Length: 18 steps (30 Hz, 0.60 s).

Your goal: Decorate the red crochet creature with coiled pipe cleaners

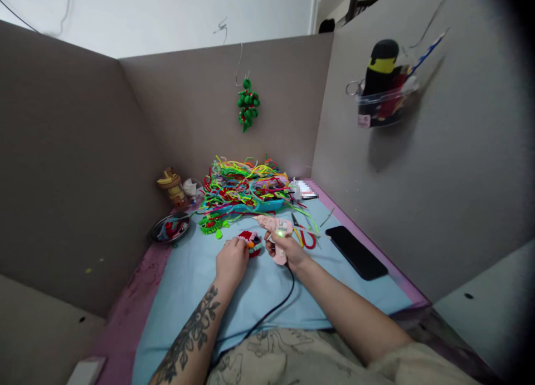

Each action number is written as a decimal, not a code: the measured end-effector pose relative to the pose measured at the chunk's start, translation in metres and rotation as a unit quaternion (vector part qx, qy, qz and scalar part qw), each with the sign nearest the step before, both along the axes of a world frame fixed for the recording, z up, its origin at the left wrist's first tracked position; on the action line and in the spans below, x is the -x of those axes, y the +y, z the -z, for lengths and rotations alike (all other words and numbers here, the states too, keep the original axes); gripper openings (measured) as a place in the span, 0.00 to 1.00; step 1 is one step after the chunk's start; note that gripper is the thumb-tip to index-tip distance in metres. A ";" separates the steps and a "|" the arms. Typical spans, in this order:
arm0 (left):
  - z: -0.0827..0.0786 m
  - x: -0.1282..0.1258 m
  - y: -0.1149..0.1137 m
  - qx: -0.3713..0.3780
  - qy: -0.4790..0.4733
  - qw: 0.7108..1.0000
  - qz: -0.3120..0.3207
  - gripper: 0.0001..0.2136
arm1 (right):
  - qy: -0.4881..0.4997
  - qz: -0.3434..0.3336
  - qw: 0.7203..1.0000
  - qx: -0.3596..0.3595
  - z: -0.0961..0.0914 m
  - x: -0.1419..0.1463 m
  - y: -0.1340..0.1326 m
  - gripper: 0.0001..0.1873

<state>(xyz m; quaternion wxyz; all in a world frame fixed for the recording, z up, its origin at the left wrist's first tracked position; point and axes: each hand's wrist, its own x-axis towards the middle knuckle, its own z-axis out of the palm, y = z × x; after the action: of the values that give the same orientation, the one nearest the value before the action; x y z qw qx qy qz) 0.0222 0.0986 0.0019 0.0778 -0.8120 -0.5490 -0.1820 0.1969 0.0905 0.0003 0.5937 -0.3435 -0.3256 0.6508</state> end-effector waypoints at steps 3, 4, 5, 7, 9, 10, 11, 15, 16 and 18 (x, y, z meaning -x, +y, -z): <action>0.000 0.005 0.001 0.012 -0.049 0.998 0.029 0.09 | 0.002 -0.009 1.000 -0.001 0.001 -0.001 0.001 0.20; 0.000 0.008 0.002 0.014 -0.071 0.997 0.038 0.09 | 0.002 -0.011 1.000 -0.001 0.002 -0.001 0.002 0.21; 0.000 0.012 0.002 0.015 -0.092 0.995 0.045 0.09 | 0.003 -0.012 1.000 -0.001 0.003 -0.002 0.002 0.21; 0.001 0.020 0.002 0.012 -0.128 0.990 0.052 0.10 | 0.006 -0.011 1.000 0.000 0.004 -0.002 0.004 0.21; 0.003 0.025 0.001 0.004 -0.147 0.988 0.056 0.11 | 0.007 -0.005 1.000 0.004 0.005 -0.002 0.004 0.21; 0.004 0.027 0.001 0.000 -0.150 0.987 0.058 0.11 | 0.009 -0.001 1.000 0.008 0.005 -0.002 0.005 0.21; 0.006 0.028 0.000 -0.004 -0.148 0.987 0.061 0.11 | 0.010 0.001 1.000 0.011 0.006 -0.002 0.005 0.21; 0.010 0.024 -0.001 -0.010 -0.123 0.989 0.076 0.11 | 0.005 -0.001 1.000 0.000 0.008 -0.002 0.005 0.20; 0.011 0.024 -0.001 -0.011 -0.115 0.990 0.080 0.11 | 0.002 -0.001 1.000 -0.004 0.009 -0.002 0.006 0.20; 0.012 0.023 -0.001 -0.017 -0.101 0.991 0.086 0.11 | -0.003 0.000 1.000 -0.005 0.010 -0.002 0.006 0.20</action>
<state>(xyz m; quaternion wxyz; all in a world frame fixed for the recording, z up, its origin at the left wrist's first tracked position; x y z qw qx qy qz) -0.0004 0.0978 -0.0096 0.0196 -0.8321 -0.4793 -0.2783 0.1989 0.0965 -0.0094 0.5942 -0.3423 -0.3304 0.6485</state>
